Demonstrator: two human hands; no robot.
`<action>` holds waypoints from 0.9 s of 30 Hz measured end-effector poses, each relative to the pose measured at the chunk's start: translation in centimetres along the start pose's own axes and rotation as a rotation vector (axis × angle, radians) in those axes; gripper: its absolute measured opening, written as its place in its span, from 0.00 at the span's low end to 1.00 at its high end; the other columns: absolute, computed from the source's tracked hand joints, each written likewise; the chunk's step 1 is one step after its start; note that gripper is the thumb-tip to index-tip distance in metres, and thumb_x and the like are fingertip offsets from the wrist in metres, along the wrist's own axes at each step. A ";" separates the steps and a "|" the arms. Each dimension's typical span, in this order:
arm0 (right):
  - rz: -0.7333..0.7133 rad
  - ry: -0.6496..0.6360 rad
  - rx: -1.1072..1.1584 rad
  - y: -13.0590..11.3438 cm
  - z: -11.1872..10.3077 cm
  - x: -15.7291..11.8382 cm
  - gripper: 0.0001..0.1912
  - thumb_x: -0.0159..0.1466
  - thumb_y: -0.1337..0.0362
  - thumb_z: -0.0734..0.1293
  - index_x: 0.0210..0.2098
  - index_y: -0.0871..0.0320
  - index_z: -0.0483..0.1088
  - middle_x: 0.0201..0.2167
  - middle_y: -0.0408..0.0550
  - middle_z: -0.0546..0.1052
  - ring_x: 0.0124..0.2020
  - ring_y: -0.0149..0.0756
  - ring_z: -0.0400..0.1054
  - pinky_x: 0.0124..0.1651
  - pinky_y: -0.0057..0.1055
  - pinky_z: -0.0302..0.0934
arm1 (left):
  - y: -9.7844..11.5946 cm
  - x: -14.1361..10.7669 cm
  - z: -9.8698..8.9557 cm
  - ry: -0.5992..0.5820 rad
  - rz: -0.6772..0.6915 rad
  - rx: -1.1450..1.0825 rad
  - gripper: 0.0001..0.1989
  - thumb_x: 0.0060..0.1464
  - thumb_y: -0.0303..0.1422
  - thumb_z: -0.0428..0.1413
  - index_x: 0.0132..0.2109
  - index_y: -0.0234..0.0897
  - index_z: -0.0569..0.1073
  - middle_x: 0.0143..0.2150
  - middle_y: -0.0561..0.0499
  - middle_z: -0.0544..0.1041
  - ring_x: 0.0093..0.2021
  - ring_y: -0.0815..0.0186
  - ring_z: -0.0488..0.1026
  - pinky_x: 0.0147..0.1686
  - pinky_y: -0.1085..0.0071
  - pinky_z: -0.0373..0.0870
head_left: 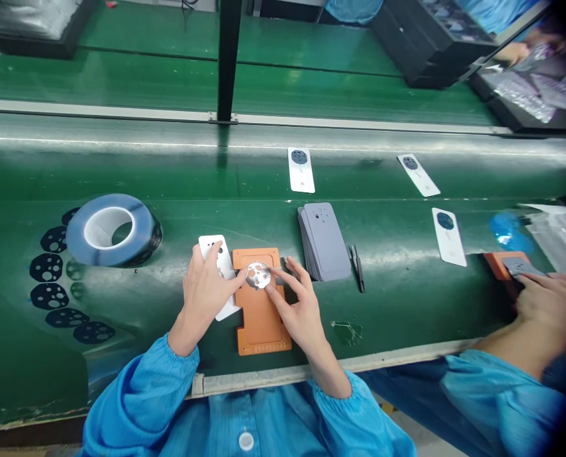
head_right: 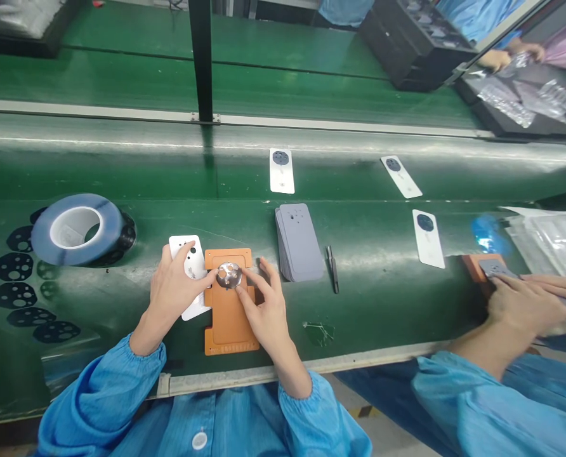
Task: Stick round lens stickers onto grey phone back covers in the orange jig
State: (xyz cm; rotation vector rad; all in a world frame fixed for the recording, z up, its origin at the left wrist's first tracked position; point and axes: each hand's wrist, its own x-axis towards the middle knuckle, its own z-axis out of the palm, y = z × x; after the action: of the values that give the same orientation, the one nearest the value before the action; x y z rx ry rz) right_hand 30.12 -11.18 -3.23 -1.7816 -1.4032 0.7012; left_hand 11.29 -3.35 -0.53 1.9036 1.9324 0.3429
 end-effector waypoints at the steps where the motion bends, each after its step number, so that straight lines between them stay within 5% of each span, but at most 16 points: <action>1: 0.003 0.007 0.007 -0.1 -0.1 0.1 0.17 0.67 0.55 0.70 0.54 0.48 0.77 0.68 0.52 0.64 0.66 0.50 0.63 0.66 0.52 0.61 | 0.0 0.0 0.0 0.002 0.002 0.000 0.38 0.51 0.49 0.63 0.66 0.42 0.67 0.53 0.42 0.68 0.49 0.50 0.75 0.39 0.62 0.74; 10: -0.015 0.087 -0.035 -0.2 0.7 1.0 0.11 0.65 0.56 0.70 0.45 0.51 0.80 0.61 0.54 0.71 0.62 0.50 0.67 0.62 0.51 0.65 | 0.1 -0.2 -0.1 0.019 0.018 0.005 0.37 0.52 0.49 0.62 0.65 0.41 0.67 0.53 0.42 0.68 0.48 0.51 0.75 0.40 0.61 0.74; 27: -0.032 0.131 0.043 -0.6 1.3 1.3 0.11 0.65 0.59 0.69 0.45 0.51 0.80 0.59 0.53 0.74 0.60 0.48 0.69 0.58 0.47 0.69 | -0.1 -0.2 0.2 0.028 0.032 0.009 0.37 0.52 0.49 0.63 0.66 0.42 0.67 0.52 0.42 0.68 0.49 0.50 0.75 0.39 0.62 0.74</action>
State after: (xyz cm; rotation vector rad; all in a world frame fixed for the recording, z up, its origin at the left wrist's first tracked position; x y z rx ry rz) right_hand 29.07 -9.54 -3.45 -1.7353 -1.3170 0.5824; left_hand 11.25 -3.62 -0.75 1.9470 1.9263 0.3735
